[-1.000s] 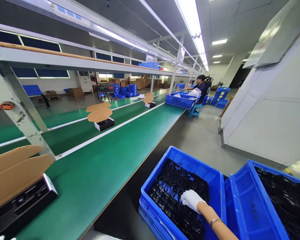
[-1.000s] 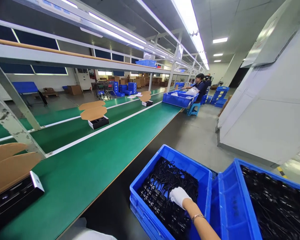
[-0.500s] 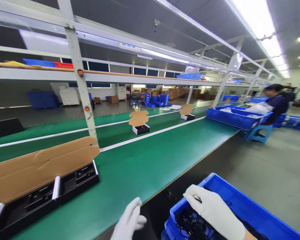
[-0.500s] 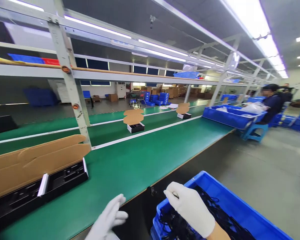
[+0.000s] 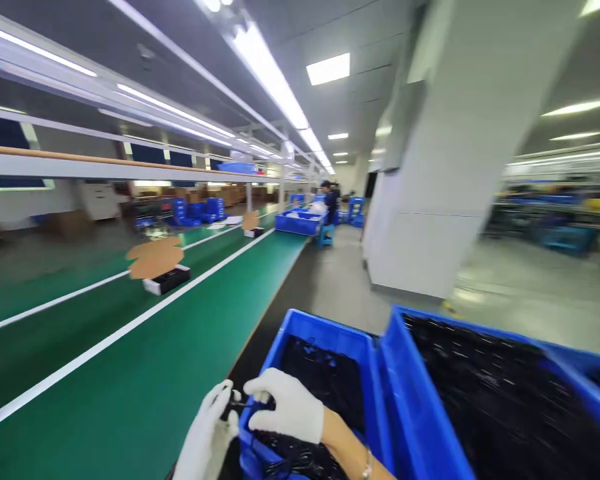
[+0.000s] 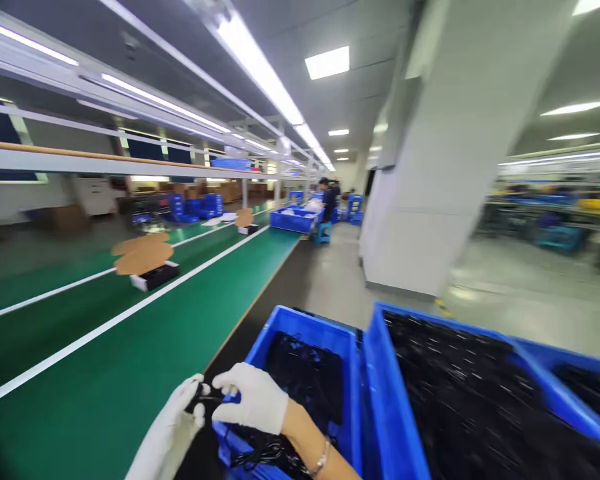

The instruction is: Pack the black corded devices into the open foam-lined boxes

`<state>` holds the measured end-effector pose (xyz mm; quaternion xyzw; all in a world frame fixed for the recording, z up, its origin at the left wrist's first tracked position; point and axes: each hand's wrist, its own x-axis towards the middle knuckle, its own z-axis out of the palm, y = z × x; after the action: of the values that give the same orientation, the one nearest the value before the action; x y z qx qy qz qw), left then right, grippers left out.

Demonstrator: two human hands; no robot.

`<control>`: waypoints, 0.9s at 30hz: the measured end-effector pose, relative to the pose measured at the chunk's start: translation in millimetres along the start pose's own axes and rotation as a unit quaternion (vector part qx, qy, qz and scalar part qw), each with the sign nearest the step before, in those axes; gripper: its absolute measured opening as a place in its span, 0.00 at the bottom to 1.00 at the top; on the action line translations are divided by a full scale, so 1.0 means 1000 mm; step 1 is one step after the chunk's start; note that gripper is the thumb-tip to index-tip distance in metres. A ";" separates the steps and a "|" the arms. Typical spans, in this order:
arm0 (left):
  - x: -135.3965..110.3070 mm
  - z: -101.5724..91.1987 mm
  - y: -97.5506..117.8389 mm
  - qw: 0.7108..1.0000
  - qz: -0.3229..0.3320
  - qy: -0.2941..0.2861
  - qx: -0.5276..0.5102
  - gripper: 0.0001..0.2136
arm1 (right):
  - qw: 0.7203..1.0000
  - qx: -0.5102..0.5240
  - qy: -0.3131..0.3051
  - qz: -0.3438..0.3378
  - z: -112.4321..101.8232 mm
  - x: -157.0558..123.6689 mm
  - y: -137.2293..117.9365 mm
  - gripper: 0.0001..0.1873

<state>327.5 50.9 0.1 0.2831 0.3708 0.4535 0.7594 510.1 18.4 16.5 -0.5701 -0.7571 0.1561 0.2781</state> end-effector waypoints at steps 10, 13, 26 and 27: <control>0.081 0.007 -0.007 0.958 0.095 0.008 0.270 0.43 | 0.964 0.035 -0.071 0.254 0.085 -0.054 0.105 0.09; 0.102 -0.001 -0.012 0.959 0.071 0.018 0.274 0.44 | 0.950 0.074 0.010 0.305 0.076 -0.052 0.109 0.10; -0.015 0.029 0.072 0.921 0.259 0.144 0.254 0.29 | 0.969 0.078 0.090 0.218 -0.007 -0.043 0.062 0.21; -0.026 0.027 0.080 0.925 0.278 0.144 0.215 0.28 | 0.982 0.063 0.016 0.176 -0.006 -0.042 0.054 0.20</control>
<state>302.9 59.4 84.7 0.4629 0.4709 0.5921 0.4619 563.4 -5.5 -18.9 -0.6779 -0.6293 0.2413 0.2936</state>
